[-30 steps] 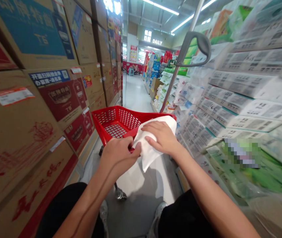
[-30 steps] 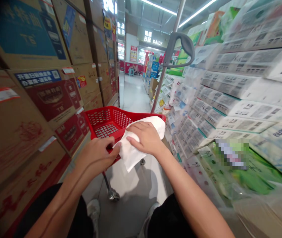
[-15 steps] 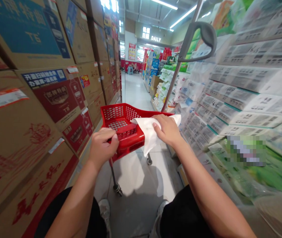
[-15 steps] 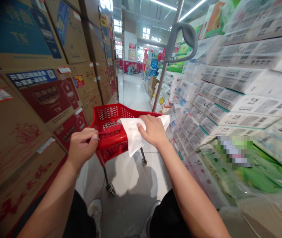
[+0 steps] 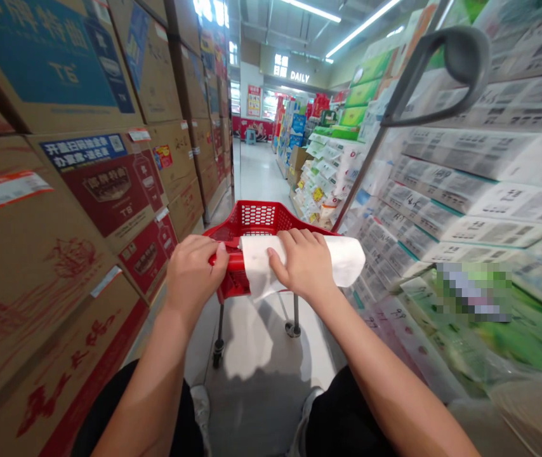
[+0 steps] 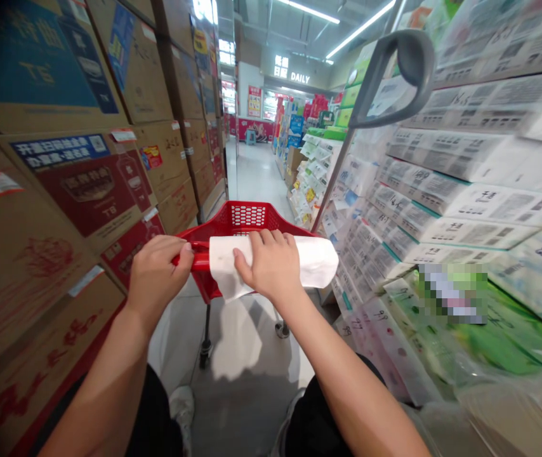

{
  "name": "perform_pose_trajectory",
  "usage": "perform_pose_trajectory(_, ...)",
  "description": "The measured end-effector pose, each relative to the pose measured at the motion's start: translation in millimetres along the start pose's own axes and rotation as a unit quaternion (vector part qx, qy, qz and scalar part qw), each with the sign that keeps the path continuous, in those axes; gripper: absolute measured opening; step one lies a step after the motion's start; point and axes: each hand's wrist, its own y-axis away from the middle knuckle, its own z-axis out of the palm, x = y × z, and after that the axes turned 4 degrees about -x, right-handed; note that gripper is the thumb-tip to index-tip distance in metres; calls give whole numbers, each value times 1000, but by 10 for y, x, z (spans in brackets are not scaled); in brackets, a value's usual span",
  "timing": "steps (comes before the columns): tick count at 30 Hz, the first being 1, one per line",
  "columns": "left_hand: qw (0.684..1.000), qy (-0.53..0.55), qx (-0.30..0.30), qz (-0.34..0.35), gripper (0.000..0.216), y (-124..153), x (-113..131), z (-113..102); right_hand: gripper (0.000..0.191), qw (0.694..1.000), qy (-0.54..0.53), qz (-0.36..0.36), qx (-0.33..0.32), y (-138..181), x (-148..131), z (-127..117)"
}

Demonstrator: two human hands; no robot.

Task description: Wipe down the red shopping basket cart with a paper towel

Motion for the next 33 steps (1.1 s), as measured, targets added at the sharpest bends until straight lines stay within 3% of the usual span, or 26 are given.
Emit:
perform_pose_trajectory(5,994,-98,-5,39,28,-17,284,41,48,999,-20,-31,10,23,-121,-6)
perform_pose_trajectory(9,994,-92,3,64,29,-57,280,112,48,999,-35,-28,16,30,-72,24)
perform_pose_trajectory(16,995,-67,7,74,29,-124,123,256,48,999,-13,31,12,43,305,61)
perform_pose_trajectory(22,1000,-5,-17,18,28,-132,130,258,43,997,-5,83,3,59,609,150)
perform_pose_trajectory(25,997,31,-58,42,22,-132,148,200,48,997,-19,63,29,60,466,185)
perform_pose_trajectory(29,993,24,-93,68,22,-134,187,118,57,998,-44,8,40,34,21,222)
perform_pose_trajectory(33,991,15,-111,69,12,-135,136,84,48,996,-67,-57,31,-30,-280,256)
